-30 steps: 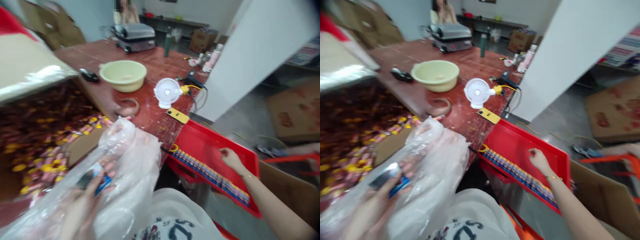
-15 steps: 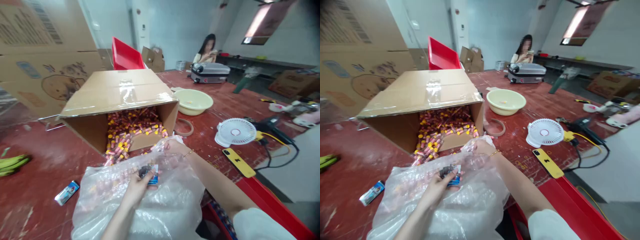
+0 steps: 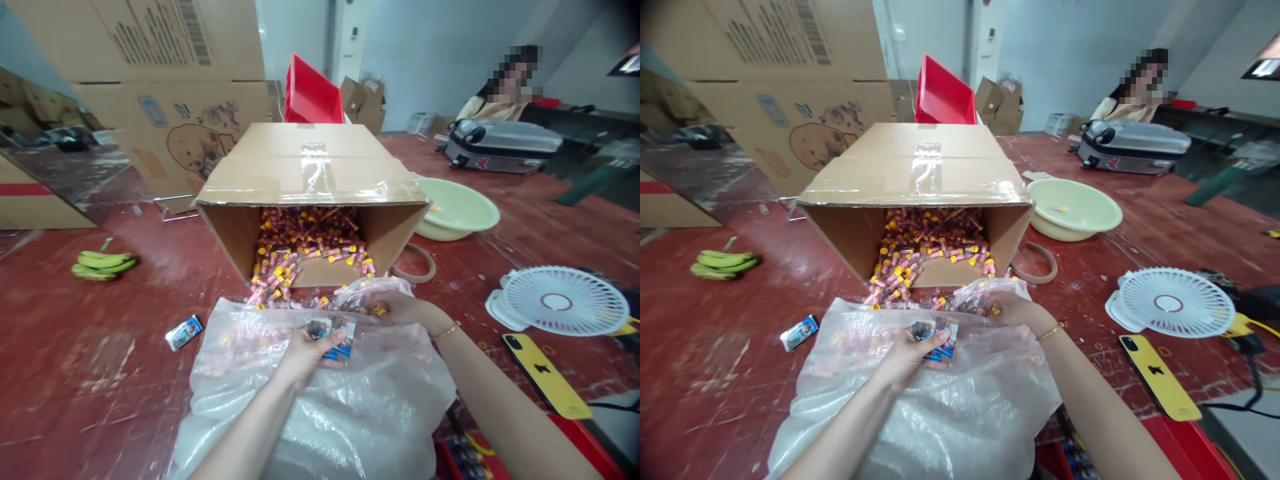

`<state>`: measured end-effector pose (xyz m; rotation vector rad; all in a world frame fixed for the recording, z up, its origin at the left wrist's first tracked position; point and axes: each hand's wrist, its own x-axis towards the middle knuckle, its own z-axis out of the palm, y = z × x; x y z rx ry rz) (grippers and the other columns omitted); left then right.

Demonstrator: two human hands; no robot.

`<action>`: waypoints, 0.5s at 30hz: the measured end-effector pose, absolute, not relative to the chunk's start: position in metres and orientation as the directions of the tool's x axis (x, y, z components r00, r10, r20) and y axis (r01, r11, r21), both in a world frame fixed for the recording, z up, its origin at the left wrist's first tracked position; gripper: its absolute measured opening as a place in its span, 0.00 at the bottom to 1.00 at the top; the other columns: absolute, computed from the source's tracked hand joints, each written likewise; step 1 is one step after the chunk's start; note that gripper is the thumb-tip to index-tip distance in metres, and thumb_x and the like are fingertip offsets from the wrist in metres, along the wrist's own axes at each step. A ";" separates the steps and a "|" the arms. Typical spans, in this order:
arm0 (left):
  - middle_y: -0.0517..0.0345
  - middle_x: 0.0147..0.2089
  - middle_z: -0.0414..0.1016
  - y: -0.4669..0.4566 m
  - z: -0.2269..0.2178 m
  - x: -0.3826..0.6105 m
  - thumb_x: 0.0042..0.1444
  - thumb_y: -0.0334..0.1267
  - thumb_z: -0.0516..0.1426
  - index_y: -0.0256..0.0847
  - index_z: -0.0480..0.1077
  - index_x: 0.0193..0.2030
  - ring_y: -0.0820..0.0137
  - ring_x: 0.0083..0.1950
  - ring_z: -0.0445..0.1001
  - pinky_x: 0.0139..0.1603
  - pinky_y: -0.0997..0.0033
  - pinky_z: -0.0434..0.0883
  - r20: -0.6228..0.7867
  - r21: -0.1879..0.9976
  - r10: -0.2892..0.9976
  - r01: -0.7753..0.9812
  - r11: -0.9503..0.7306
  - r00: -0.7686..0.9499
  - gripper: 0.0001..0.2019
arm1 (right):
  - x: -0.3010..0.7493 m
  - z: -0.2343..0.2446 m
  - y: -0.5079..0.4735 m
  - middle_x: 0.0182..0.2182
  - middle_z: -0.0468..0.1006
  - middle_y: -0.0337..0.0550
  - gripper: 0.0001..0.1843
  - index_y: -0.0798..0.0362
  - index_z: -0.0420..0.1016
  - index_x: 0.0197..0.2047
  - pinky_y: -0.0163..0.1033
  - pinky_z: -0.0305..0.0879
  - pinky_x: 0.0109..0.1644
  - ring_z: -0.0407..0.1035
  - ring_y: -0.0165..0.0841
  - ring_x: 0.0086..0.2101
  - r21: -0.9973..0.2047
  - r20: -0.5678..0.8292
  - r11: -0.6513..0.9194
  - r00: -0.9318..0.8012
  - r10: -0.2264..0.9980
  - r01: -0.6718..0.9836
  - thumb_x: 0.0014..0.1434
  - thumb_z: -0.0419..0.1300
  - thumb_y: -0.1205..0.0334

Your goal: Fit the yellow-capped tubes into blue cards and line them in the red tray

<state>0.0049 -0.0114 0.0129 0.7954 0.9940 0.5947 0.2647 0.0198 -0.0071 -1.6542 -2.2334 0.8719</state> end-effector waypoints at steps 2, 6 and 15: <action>0.43 0.34 0.80 -0.013 0.013 0.006 0.41 0.50 0.69 0.32 0.76 0.35 0.61 0.33 0.79 0.30 0.66 0.77 -0.487 0.807 0.762 -0.114 0.579 0.427 0.22 | 0.266 -0.007 0.020 0.32 0.81 0.41 0.07 0.50 0.79 0.30 0.39 0.69 0.38 0.72 0.36 0.31 -0.630 -0.190 0.211 -0.411 0.891 0.748 0.43 0.64 0.67; 0.42 0.39 0.81 -0.015 0.014 0.006 0.44 0.51 0.67 0.33 0.75 0.41 0.59 0.36 0.80 0.29 0.67 0.77 -0.471 0.800 0.750 -0.133 0.585 0.464 0.24 | 0.270 -0.007 0.024 0.30 0.80 0.43 0.06 0.52 0.76 0.26 0.40 0.70 0.38 0.72 0.36 0.31 -0.698 -0.124 0.181 -0.366 0.922 0.693 0.41 0.67 0.65; 0.50 0.29 0.79 -0.016 0.016 0.008 0.37 0.51 0.70 0.34 0.78 0.34 0.62 0.32 0.78 0.30 0.66 0.76 -0.461 0.839 0.786 -0.086 0.538 0.412 0.23 | 0.248 0.032 0.000 0.25 0.78 0.39 0.19 0.51 0.67 0.40 0.32 0.67 0.21 0.71 0.29 0.21 -0.982 0.059 0.029 0.155 0.986 0.188 0.53 0.64 0.47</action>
